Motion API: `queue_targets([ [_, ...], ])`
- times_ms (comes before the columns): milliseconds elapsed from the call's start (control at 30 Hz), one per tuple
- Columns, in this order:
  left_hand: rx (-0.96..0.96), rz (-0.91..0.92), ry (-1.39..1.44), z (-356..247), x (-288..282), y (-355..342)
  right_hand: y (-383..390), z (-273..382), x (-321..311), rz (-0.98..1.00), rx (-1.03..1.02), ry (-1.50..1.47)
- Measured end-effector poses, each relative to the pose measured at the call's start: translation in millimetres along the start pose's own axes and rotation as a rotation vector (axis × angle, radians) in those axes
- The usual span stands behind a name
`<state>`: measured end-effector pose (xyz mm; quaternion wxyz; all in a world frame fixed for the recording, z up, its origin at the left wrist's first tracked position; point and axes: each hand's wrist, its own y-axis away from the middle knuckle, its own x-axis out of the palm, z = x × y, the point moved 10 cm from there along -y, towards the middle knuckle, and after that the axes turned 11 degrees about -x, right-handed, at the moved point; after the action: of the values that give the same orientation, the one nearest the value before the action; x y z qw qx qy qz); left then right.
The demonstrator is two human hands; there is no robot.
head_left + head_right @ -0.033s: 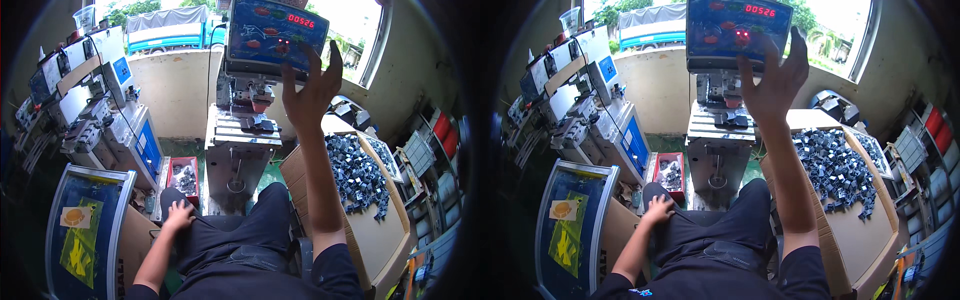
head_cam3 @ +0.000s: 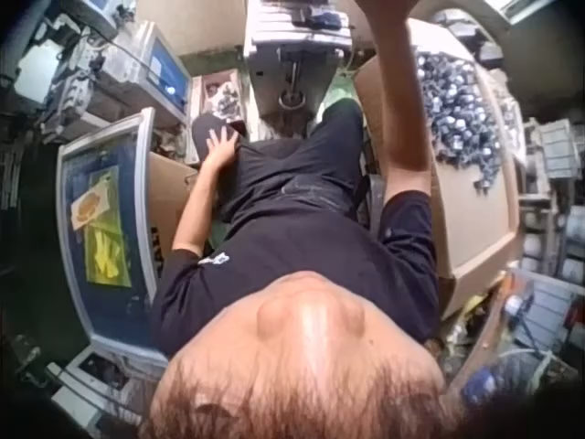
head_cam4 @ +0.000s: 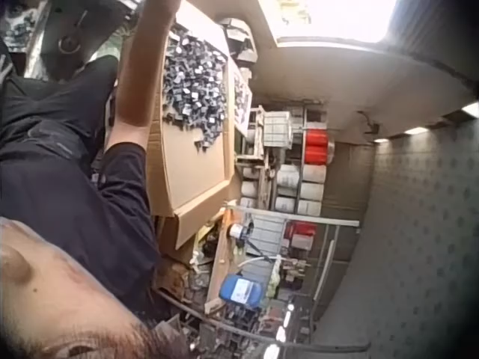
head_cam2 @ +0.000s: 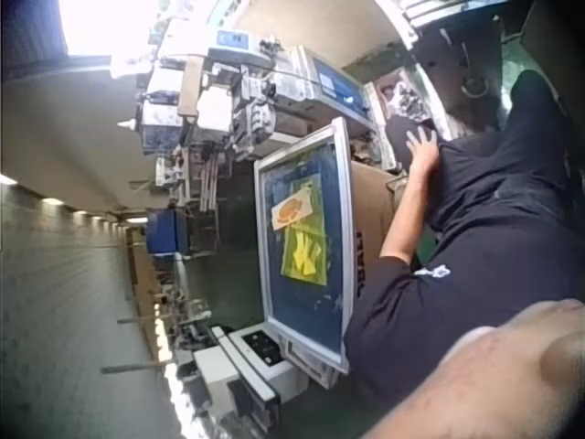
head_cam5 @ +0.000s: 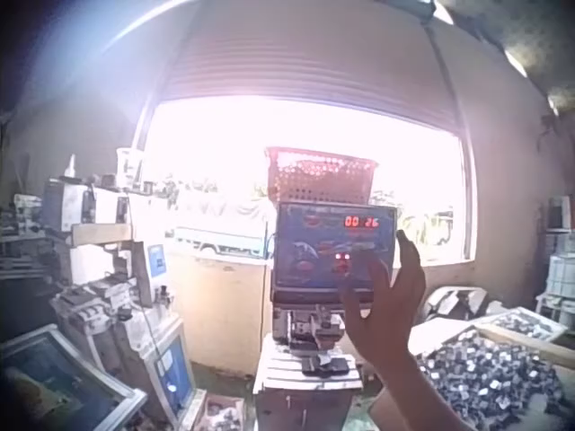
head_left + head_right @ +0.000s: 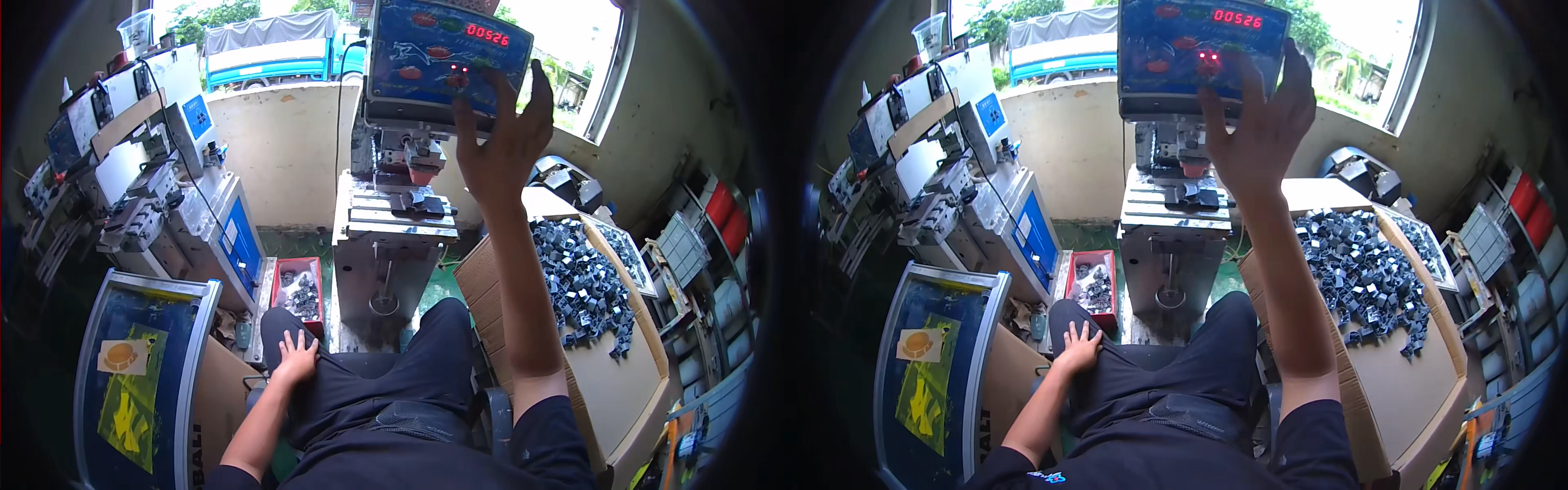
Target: The recorder cleans a silk screen frame and then operates a pad printing machine to print logos on small plastic components.
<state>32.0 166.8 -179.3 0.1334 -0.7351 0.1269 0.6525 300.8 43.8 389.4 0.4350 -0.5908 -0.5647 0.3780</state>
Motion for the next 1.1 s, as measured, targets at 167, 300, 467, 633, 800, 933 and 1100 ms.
queue_targets([
  [167,0.084,0.452,0.208,-33.6,-37.9,11.4,2.9,-14.2,4.5,-0.032,-0.034,0.09],
  [300,0.077,0.463,0.227,-32.8,-37.9,11.2,4.2,-13.6,3.5,0.007,0.02,0.095],
  [467,0.073,0.452,0.228,-31.2,-38.1,10.8,-5.5,-13.7,0.8,0.035,-0.051,0.057],
  [633,-0.046,0.339,0.616,-2.3,-77.1,-0.7,0.7,-18.6,-3.8,0.014,-0.092,-0.086],
  [800,-0.314,-0.234,0.584,112.7,-190.0,21.1,3.2,-41.5,-28.6,-0.005,-0.183,-0.066],
  [933,-0.652,-0.442,0.103,203.5,-231.9,83.5,9.1,-75.6,-39.3,0.047,-0.189,0.03],
  [1100,-0.607,-0.403,0.055,227.9,-188.5,99.3,55.1,-155.7,-43.0,0.015,0.158,-0.151],
])
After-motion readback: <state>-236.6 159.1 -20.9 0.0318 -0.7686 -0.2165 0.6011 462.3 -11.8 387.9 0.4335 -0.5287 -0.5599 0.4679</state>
